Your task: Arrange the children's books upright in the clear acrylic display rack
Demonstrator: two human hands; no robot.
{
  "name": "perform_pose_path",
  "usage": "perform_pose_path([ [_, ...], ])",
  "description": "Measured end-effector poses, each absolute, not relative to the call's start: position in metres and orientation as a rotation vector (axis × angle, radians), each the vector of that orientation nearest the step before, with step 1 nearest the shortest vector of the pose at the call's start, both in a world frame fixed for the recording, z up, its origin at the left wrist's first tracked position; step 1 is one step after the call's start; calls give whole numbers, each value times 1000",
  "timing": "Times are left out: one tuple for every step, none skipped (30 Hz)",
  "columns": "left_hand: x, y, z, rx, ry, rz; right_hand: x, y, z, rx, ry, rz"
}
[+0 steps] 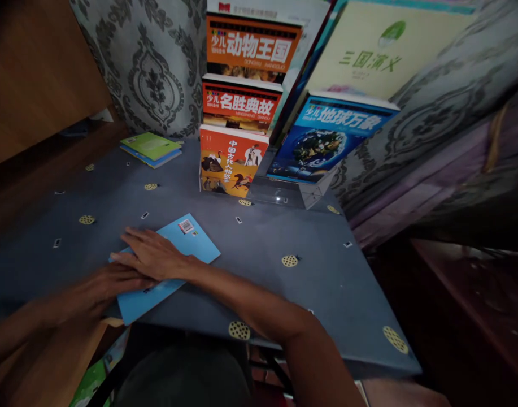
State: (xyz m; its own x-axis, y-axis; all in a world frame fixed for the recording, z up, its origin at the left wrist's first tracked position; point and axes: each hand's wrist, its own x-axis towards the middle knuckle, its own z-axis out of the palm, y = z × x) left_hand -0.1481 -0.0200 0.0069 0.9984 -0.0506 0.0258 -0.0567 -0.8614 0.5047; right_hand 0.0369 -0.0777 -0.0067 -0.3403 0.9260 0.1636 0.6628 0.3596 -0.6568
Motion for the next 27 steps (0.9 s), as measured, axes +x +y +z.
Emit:
perform_pose_path([
  [-149, -19, 5, 2605, -94, 44, 38, -74, -11, -1406, -2127, 633],
  [-150, -18, 1, 2604, -124, 67, 42, -72, -15, -1445, -2138, 586],
  [-151, -16, -3, 2608, -161, 88, 48, -72, -19, -1496, -2140, 531],
  [-152, -15, -7, 2617, -192, 111, 56, -73, -21, -1556, -2135, 475],
  [-154, -14, -12, 2628, -216, 129, 65, -75, -22, -1618, -2130, 423],
  [-155, -13, -17, 2641, -228, 140, 74, -77, -23, -1677, -2124, 382],
  [-155, -12, -20, 2656, -233, 149, 82, -80, -23, -1729, -2120, 353],
  [-156, -12, -23, 2673, -229, 153, 90, -84, -23, -1772, -2119, 339],
  [-157, -12, -23, 2692, -229, 140, 97, -87, -23, -1809, -2115, 333],
  [-157, -12, -21, 2717, -224, 106, 102, -90, -23, -1841, -2107, 331],
  [-157, -12, -18, 2745, -206, 57, 105, -93, -23, -1869, -2093, 329],
  [-158, -12, -14, 2773, -178, 6, 107, -95, -23, -1890, -2077, 325],
  [-159, -12, -9, 2801, -136, -38, 108, -97, -24, -1906, -2058, 316],
  [-160, -11, -5, 2828, -97, -78, 108, -100, -25, -1920, -2035, 301],
  [-161, -10, -1, 2855, -57, -107, 108, -102, -25, -1933, -2009, 281],
  [-162, -9, 1, 2883, -18, -126, 107, -104, -26, -1948, -1984, 261],
  [-163, -7, 2, 2912, 18, -134, 107, -107, -26, -1966, -1961, 244],
  [-163, -4, 2, 2941, 53, -134, 107, -111, -25, -1989, -1944, 232],
  [-164, -2, 1, 2966, 89, -131, 107, -115, -25, -2013, -1935, 228],
  [-164, 1, 0, 2985, 120, -125, 108, -121, -24, -2036, -1935, 229],
  [-163, 4, -2, 2996, 150, -122, 110, -126, -23, -2056, -1938, 231],
  [-163, 7, -2, 3001, 175, -129, 111, -132, -22, -2073, -1939, 228],
  [-161, 9, -3, 3001, 199, -140, 112, -139, -22, -2087, -1936, 219],
  [-159, 9, -3, 3002, 220, -153, 112, -144, -21, -2099, -1930, 206],
  [-156, 9, -2, 3008, 243, -171, 112, -150, -21, -2113, -1918, 187],
  [-152, 6, -2, 3023, 266, -188, 112, -154, -21, -2128, -1905, 164],
  [-147, 2, -1, 3046, 282, -207, 111, -157, -22, -2141, -1893, 139],
])
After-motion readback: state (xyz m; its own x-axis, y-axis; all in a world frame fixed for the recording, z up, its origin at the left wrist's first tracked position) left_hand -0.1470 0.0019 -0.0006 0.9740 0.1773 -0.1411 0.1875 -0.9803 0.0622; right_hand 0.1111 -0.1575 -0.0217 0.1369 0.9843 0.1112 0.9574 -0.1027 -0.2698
